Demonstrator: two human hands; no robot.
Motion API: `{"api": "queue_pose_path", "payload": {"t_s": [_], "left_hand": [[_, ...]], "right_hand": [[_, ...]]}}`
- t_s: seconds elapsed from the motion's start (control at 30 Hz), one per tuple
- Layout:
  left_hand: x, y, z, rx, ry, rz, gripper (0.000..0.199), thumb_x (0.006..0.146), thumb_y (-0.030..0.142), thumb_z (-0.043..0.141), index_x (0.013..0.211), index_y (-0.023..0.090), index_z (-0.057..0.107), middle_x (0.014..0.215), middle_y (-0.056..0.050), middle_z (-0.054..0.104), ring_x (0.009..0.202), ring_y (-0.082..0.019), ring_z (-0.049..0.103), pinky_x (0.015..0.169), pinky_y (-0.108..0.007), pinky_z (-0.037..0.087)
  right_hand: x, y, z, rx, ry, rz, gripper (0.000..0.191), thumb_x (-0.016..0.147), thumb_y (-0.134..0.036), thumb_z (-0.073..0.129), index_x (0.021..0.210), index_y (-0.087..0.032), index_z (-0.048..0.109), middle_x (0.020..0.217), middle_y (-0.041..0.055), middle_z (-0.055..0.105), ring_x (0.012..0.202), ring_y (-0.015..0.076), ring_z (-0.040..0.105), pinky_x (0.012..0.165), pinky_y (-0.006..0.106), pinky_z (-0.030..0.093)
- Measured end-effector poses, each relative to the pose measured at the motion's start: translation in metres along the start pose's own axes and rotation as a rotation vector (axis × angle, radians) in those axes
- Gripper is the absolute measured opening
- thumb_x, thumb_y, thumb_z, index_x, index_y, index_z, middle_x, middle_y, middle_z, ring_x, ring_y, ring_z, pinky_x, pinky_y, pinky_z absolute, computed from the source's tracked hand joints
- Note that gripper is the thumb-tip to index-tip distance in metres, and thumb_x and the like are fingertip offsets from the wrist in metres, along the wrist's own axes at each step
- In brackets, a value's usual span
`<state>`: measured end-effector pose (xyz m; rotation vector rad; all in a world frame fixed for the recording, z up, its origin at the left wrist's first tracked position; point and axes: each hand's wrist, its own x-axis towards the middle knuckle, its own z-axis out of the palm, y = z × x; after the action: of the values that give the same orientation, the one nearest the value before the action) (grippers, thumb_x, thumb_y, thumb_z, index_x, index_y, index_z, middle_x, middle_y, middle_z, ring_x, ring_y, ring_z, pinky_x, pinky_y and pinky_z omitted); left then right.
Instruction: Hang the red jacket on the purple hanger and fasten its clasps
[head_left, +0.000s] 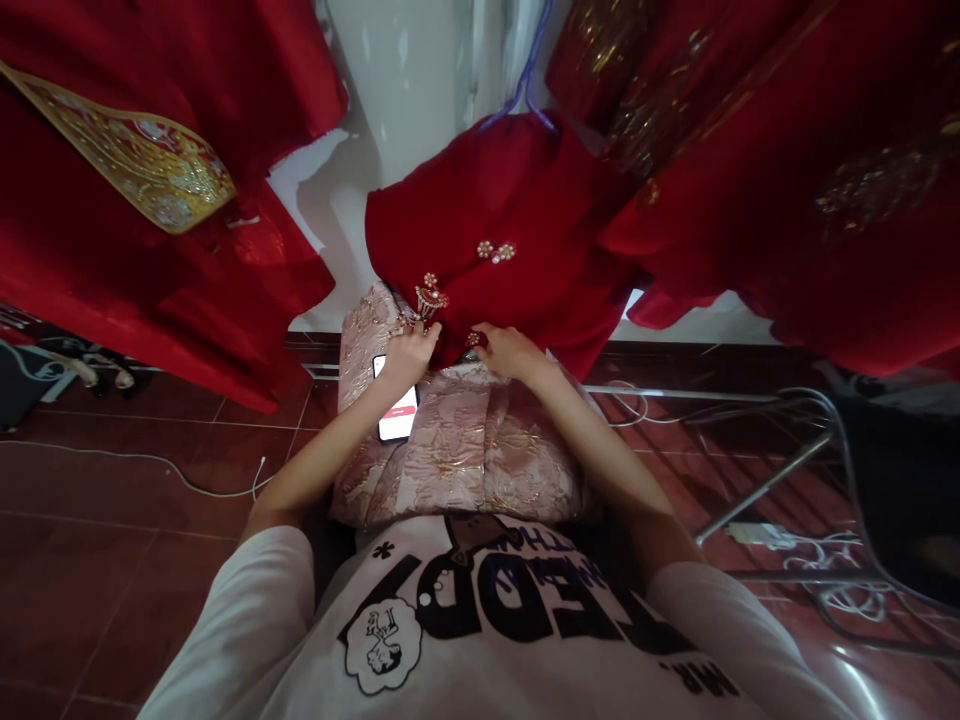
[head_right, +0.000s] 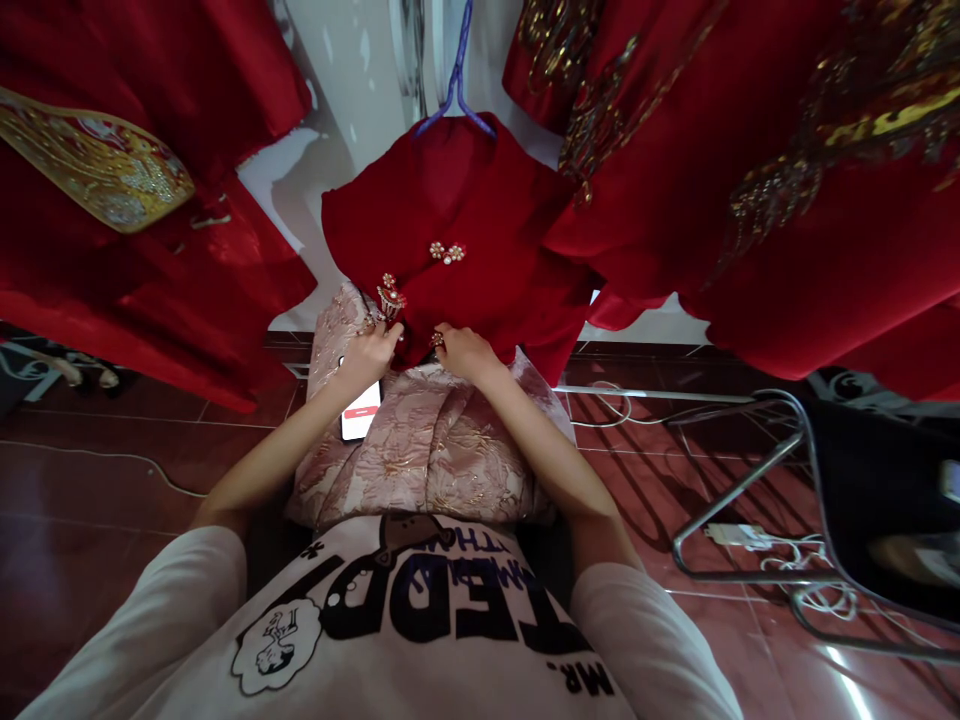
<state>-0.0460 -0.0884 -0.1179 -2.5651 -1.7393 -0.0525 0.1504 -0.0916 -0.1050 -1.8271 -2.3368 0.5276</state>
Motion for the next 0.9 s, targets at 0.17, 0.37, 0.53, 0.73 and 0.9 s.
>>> {"api": "queue_pose_path", "payload": {"t_s": [0.17, 0.37, 0.53, 0.73, 0.9], "left_hand": [[0.002, -0.003, -0.013, -0.053, -0.003, 0.009, 0.036, 0.099, 0.005, 0.047, 0.128, 0.013, 0.067, 0.125, -0.022, 0.069, 0.105, -0.035, 0.073, 0.089, -0.041, 0.054], [0.005, -0.007, -0.017, 0.103, -0.013, 0.090, 0.026, 0.100, 0.016, 0.053, 0.122, 0.015, 0.067, 0.120, -0.016, 0.071, 0.098, -0.030, 0.074, 0.078, -0.035, 0.054], [0.006, -0.009, -0.009, 0.098, 0.025, 0.102, 0.021, 0.100, 0.023, 0.055, 0.115, 0.016, 0.069, 0.113, -0.013, 0.074, 0.095, -0.028, 0.074, 0.075, -0.034, 0.053], [0.005, -0.011, -0.009, 0.098, 0.040, 0.139, 0.033, 0.098, 0.011, 0.052, 0.127, 0.015, 0.068, 0.130, -0.019, 0.066, 0.108, -0.033, 0.070, 0.077, -0.037, 0.054], [0.006, -0.020, -0.003, 0.137, 0.103, 0.295, 0.040, 0.102, 0.006, 0.039, 0.122, 0.015, 0.071, 0.122, -0.021, 0.066, 0.119, -0.034, 0.064, 0.081, -0.039, 0.053]], "right_hand": [[0.003, 0.001, 0.006, -0.059, 0.029, 0.027, 0.042, 0.099, -0.020, 0.057, 0.140, -0.017, 0.063, 0.116, 0.0178, 0.077, 0.109, 0.0332, 0.074, 0.087, 0.039, 0.054], [0.007, 0.005, 0.010, -0.037, 0.091, -0.028, 0.021, 0.092, -0.027, 0.073, 0.112, -0.021, 0.069, 0.105, 0.0082, 0.078, 0.094, 0.0253, 0.073, 0.071, 0.029, 0.045], [0.008, 0.006, 0.008, 0.091, 0.133, -0.066, 0.009, 0.087, -0.016, 0.072, 0.093, -0.020, 0.066, 0.094, 0.0037, 0.076, 0.085, 0.0180, 0.070, 0.066, 0.024, 0.039], [0.009, 0.007, 0.003, 0.293, 0.219, -0.096, 0.020, 0.078, -0.008, 0.073, 0.076, -0.019, 0.055, 0.081, 0.0035, 0.074, 0.075, 0.0165, 0.069, 0.066, 0.023, 0.043], [0.010, 0.006, 0.001, 0.619, 0.278, -0.184, 0.023, 0.078, -0.016, 0.074, 0.075, -0.020, 0.052, 0.074, 0.0008, 0.071, 0.068, 0.0149, 0.070, 0.062, 0.022, 0.046]]}}
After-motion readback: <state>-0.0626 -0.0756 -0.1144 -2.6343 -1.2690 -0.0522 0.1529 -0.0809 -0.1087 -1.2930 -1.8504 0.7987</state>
